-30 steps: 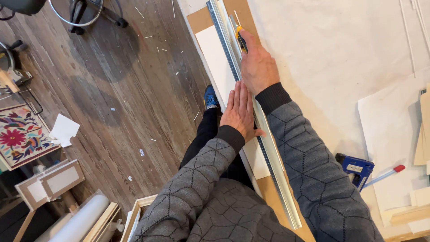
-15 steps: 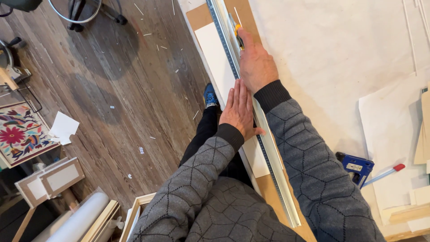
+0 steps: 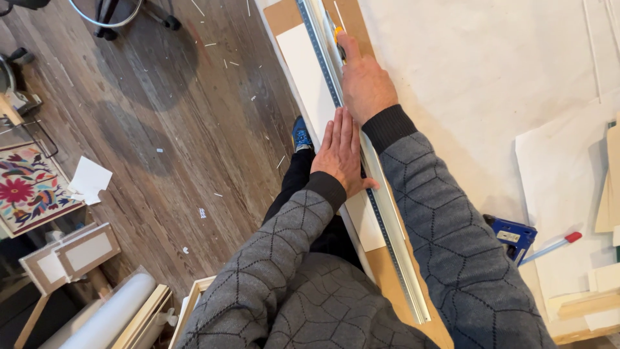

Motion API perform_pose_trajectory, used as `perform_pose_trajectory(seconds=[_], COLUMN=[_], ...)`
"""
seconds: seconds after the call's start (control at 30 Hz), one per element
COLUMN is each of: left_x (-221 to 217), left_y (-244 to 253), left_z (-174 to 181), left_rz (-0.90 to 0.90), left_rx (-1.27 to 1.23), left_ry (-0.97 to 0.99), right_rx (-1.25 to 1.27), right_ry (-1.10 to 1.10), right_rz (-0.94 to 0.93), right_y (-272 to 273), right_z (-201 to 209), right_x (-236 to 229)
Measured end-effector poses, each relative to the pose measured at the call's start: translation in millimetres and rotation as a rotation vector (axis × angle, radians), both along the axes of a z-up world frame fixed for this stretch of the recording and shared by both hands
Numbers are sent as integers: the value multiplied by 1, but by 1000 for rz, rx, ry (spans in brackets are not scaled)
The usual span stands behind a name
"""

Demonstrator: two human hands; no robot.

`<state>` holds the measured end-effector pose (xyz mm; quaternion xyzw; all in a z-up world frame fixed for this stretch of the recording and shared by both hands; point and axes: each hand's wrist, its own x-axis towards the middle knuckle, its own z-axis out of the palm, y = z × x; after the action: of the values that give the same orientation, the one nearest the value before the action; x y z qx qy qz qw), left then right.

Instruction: Cutting a white material using a utility knife and a metal ruler on a workshop table.

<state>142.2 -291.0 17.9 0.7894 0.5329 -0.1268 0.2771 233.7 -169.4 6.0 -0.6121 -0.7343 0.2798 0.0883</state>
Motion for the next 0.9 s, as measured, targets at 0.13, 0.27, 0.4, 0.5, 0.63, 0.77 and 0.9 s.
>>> perform_pose_trajectory(seconds=[0.13, 0.27, 0.4, 0.5, 0.63, 0.77, 0.9], left_x=[1, 2, 5, 7, 8, 10, 12], left_y=[2, 1, -2, -3, -5, -12, -10], left_z=[3, 3, 3, 7, 0, -16, -14], left_rz=[-21, -17, -8, 6, 16, 21, 34], left_rx=[-15, 15, 66, 67, 59, 168, 120], left_ry=[42, 55, 64, 69, 30, 78, 71], right_rx=[-3, -51, -43, -55, -48, -40, -48], right_ry=[-4, -11, 16, 34, 58, 33, 42], right_rz=[0, -17, -20, -24, -45, -33, -62], right_y=[-5, -22, -52, -76, -115, -157, -198], right_z=[-4, 1, 9, 4, 6, 10, 22], right_x=[4, 10, 26, 38, 55, 71, 85])
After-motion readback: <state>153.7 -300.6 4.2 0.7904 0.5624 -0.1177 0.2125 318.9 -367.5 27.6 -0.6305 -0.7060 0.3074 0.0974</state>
